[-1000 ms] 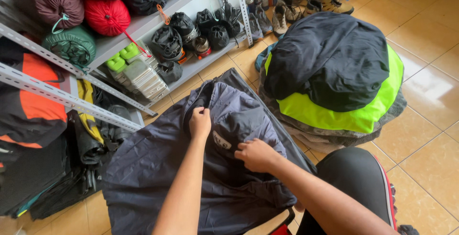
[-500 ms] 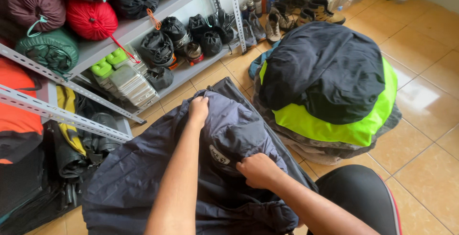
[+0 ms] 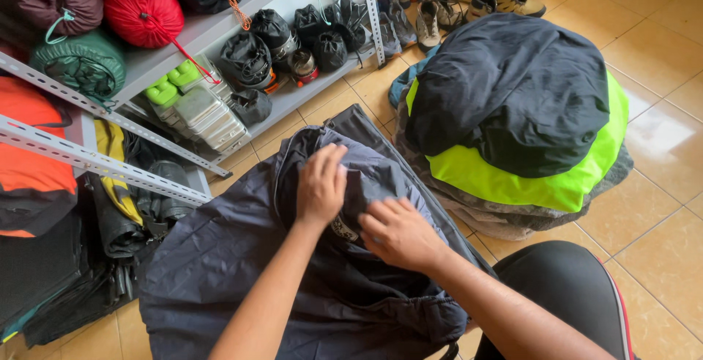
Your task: The person zips up a garment, spreads it flat on a small platform by hand, and then folds the item.
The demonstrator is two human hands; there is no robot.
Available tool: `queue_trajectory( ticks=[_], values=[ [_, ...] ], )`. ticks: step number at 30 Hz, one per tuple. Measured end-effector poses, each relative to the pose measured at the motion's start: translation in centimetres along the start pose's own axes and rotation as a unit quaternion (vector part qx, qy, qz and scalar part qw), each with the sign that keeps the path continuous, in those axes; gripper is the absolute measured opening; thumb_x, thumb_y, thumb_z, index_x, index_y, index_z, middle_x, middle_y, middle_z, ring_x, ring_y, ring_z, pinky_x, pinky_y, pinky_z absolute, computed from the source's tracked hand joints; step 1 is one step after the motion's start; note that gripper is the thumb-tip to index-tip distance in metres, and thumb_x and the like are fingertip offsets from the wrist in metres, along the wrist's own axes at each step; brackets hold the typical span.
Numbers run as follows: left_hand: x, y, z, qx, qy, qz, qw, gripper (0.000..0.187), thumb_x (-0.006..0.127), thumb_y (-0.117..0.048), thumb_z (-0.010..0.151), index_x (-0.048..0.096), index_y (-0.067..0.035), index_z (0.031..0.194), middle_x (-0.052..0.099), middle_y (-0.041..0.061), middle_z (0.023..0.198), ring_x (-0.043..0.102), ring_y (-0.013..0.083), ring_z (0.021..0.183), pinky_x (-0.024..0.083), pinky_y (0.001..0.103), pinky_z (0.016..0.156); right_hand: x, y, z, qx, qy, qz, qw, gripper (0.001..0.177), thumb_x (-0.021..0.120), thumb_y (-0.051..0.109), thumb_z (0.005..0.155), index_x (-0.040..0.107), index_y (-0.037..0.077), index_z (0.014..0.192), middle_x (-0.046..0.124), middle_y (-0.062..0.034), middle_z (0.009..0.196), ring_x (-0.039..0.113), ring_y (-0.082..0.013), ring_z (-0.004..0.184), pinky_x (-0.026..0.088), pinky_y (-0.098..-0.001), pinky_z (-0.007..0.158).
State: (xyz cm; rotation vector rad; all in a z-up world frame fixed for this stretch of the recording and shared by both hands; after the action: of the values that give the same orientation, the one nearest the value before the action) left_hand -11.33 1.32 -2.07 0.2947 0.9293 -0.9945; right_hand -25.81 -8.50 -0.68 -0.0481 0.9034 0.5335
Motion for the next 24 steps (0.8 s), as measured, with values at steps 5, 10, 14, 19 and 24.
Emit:
queue_trajectory(
  ticks=[5,10,14,19,24],
  values=[
    [1.0,-2.0,-5.6,0.029,0.196,0.051,0.979,0.056,0.047,-0.037,0.089,0.039,-0.025,0.144,0.032,0.01,0.151,0.036,0.0342,0.134,0.031,0.058,0.105,3.5,-0.7,-2.6,0.081,0.069,-0.079,0.991,0.065,0.053,0.048,0.083,0.045,0.014,0.137,0.037,-0.0184,0.145,0.035,-0.0336,0.134,0.027,-0.0551,0.102],
    [2.5,1.2,-6.5,-0.014,0.268,0.035,0.963,0.063,0.04,-0.058,0.093,0.037,-0.025,0.145,0.026,0.011,0.155,0.032,0.0343,0.138,0.03,0.057,0.108,6.8,-2.1,-5.5,0.119,0.229,-0.122,0.958,0.092,0.051,0.068,0.078,0.028,0.013,0.148,0.029,-0.0182,0.151,0.026,-0.0324,0.141,0.023,-0.0657,0.104],
    [4.4,3.6,-6.5,-0.034,0.238,0.042,0.97,0.061,0.043,-0.063,0.088,0.043,-0.027,0.138,0.039,0.007,0.143,0.042,0.0276,0.13,0.037,0.05,0.103,6.7,-2.3,-6.2,0.184,0.336,-0.121,0.916,0.098,0.058,0.065,0.077,0.018,0.017,0.152,0.019,-0.0161,0.156,0.018,-0.0307,0.143,0.028,-0.0715,0.097],
    [4.0,2.9,-3.0,0.025,0.134,0.094,0.986,0.032,0.04,-0.04,0.096,0.054,-0.03,0.123,0.058,-0.005,0.102,0.061,0.0173,0.095,0.047,0.037,0.083,5.2,-1.7,-4.5,0.125,0.288,-0.166,0.935,0.098,0.074,0.063,0.059,0.043,0.014,0.138,0.038,-0.0203,0.143,0.031,-0.0351,0.137,0.022,-0.0752,0.099],
    [4.9,0.4,-1.2,-0.117,0.323,0.016,0.939,0.057,0.042,-0.058,0.093,0.031,-0.042,0.146,0.024,0.005,0.157,0.023,0.0334,0.144,0.02,0.071,0.107,3.4,-0.2,-2.8,0.11,0.239,-0.032,0.964,0.076,0.054,0.062,0.08,0.038,0.022,0.143,0.02,-0.0185,0.154,0.016,-0.0415,0.142,0.018,-0.0747,0.1]
  ],
)
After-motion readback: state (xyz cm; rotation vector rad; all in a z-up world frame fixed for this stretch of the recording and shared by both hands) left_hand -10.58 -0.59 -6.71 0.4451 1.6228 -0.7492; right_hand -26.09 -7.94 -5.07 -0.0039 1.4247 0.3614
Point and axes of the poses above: each hand's wrist, its own z-axis towards the middle knuckle, its own x-axis out of the palm, y = z × x, the point moved 5 cm from there along z, towards the middle knuckle
